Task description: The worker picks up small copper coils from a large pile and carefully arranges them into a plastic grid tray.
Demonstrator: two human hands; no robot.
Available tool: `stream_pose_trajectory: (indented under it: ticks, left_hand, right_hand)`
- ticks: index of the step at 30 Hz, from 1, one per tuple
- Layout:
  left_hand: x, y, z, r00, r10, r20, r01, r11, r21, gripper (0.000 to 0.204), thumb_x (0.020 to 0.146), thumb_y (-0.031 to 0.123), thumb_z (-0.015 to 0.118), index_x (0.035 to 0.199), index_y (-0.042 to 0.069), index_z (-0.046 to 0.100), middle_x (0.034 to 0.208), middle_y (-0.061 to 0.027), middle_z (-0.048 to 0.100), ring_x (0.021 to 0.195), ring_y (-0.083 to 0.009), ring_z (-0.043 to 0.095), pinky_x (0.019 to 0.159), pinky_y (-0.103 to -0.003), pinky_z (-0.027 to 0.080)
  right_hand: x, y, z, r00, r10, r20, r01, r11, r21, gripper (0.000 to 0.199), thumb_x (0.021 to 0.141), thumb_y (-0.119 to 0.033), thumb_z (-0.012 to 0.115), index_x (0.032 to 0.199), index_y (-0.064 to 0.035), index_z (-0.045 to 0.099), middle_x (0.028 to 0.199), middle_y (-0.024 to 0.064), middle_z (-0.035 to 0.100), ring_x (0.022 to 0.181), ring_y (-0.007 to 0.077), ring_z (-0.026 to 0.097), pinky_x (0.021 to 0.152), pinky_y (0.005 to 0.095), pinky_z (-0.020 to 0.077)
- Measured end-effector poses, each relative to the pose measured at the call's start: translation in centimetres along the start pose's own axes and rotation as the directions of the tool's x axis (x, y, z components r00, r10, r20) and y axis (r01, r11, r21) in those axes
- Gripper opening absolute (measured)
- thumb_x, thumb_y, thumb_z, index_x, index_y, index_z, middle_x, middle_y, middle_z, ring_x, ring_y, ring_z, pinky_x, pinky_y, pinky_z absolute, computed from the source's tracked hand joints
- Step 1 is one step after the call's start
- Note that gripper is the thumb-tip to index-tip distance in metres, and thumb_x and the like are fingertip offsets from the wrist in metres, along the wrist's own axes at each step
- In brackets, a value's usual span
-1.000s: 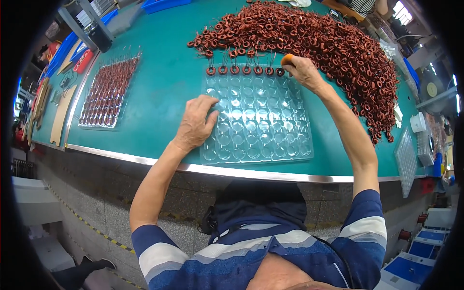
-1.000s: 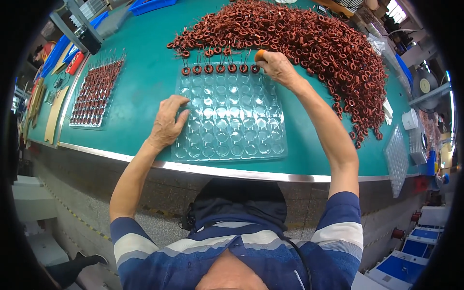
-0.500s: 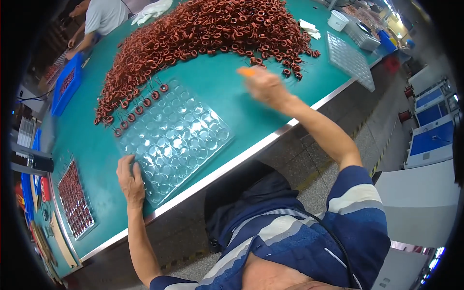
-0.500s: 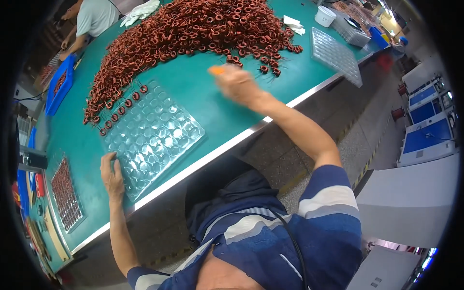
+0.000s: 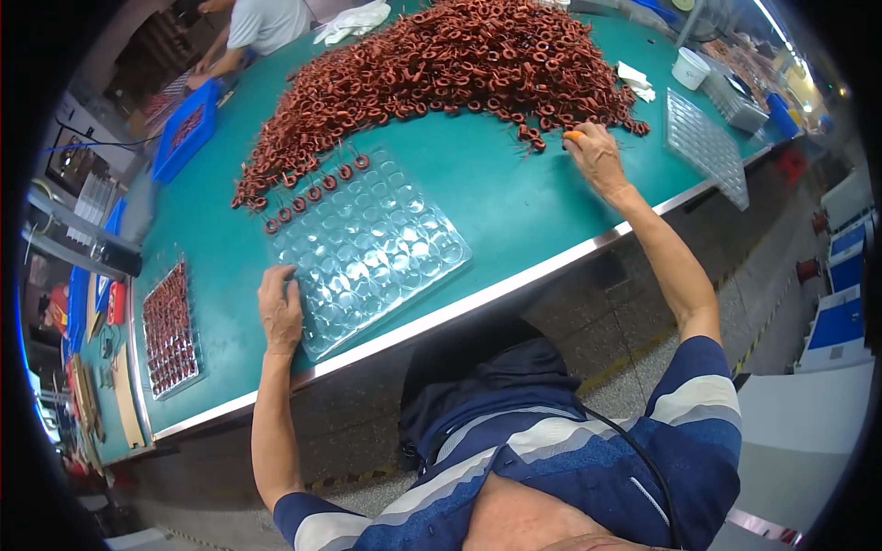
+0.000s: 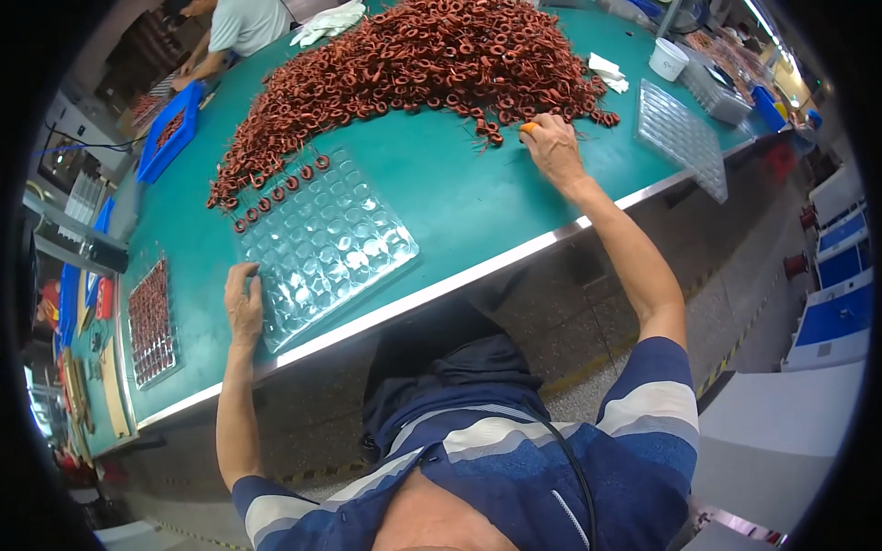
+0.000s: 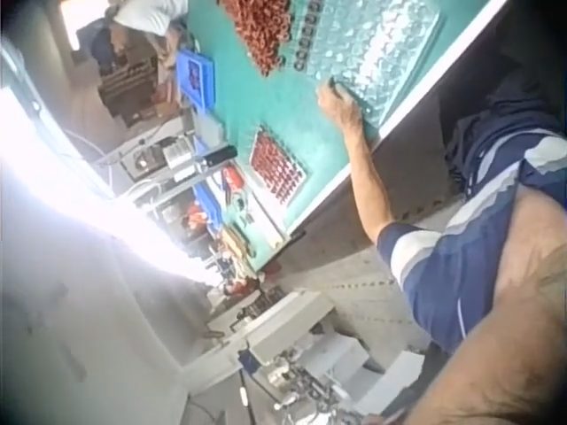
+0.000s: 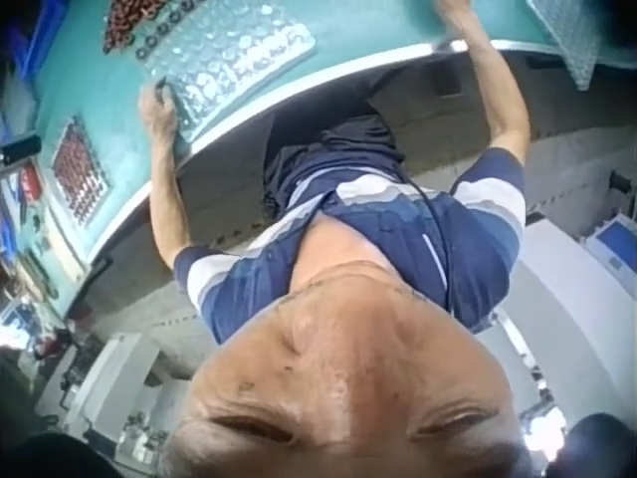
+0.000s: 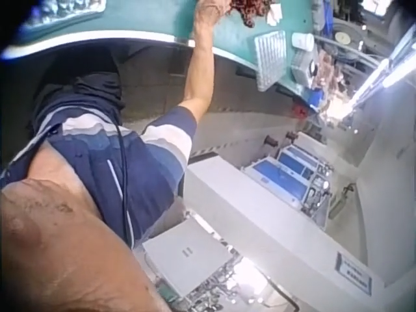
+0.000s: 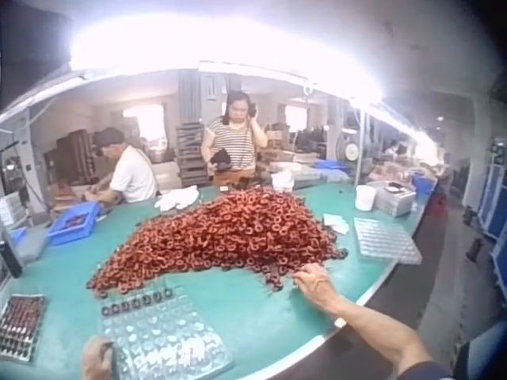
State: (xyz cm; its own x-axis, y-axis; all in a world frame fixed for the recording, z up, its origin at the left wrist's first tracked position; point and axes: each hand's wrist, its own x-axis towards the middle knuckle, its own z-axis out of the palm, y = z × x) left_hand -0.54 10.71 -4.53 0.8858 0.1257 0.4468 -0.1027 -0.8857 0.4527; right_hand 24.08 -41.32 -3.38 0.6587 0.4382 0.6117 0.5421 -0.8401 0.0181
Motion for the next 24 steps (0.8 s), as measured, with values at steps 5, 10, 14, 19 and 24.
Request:
stream_pose_trajectory:
  ticks: [5,10,14,19,24]
  left_hand:
    - [0.6,3.4,-1.0,0.997,0.003,-0.072,-0.007,0.999,-0.052,0.023,0.086,0.003,0.056,0.109,0.004,0.059,0.105,-0.014,0.058,0.098,-0.0292,0.058,0.087,-0.037,0.045]
    - [2.9,12.5,1.2,0.997,-0.037,-0.067,-0.009,0.81,-0.586,0.042,0.091,0.012,0.056,0.131,0.005,0.043,0.102,-0.0103,0.058,0.086,-0.0182,0.062,0.074,-0.031,0.051]
    - [4.6,15.7,6.1,0.998,0.063,-0.001,-0.046,0.719,-0.693,0.042,0.093,0.015,0.055,0.129,0.001,0.039,0.099,-0.0146,0.059,0.084,-0.0227,0.063,0.074,-0.034,0.051]
    - [4.0,16.5,3.8,0.996,-0.021,0.091,0.081,0.677,-0.732,0.026,0.093,0.017,0.055,0.111,0.0,0.046,0.093,-0.0188,0.067,0.091,-0.0321,0.066,0.079,-0.039,0.05]
    - [2.1,15.8,2.1,0.978,0.111,0.177,0.057,0.674,-0.737,0.02,0.091,0.013,0.056,0.104,0.001,0.048,0.083,-0.0125,0.064,0.076,-0.0238,0.066,0.066,-0.035,0.051]
  right_hand:
    - [4.0,-6.2,-1.8,0.855,0.471,0.217,-0.466,0.515,0.72,0.021,0.09,-0.022,0.063,0.096,-0.0045,0.073,0.08,0.0017,0.066,0.067,0.0121,0.053,0.061,0.028,0.0445]
    - [5.4,-18.4,-5.0,0.865,0.211,0.455,-0.453,-0.058,0.89,0.028,0.092,-0.022,0.061,0.103,0.0031,0.068,0.084,0.0041,0.067,0.071,0.0081,0.056,0.062,0.0215,0.0436]
    - [4.4,-25.6,-4.5,0.863,0.209,0.461,-0.431,-0.174,0.886,0.028,0.092,-0.016,0.062,0.111,0.0044,0.06,0.095,0.0104,0.067,0.083,0.0143,0.063,0.07,0.0228,0.0478]
    - [3.4,-25.7,-4.3,0.902,0.085,0.424,-0.413,-0.122,0.902,0.032,0.094,-0.017,0.06,0.118,0.003,0.053,0.094,0.0076,0.064,0.079,0.0093,0.059,0.066,0.0195,0.044]
    - [3.3,-25.8,-3.3,0.906,-0.1,0.411,-0.412,0.02,0.911,0.031,0.099,-0.025,0.054,0.104,0.0027,0.065,0.083,0.0018,0.063,0.075,0.0073,0.053,0.069,0.021,0.0416]
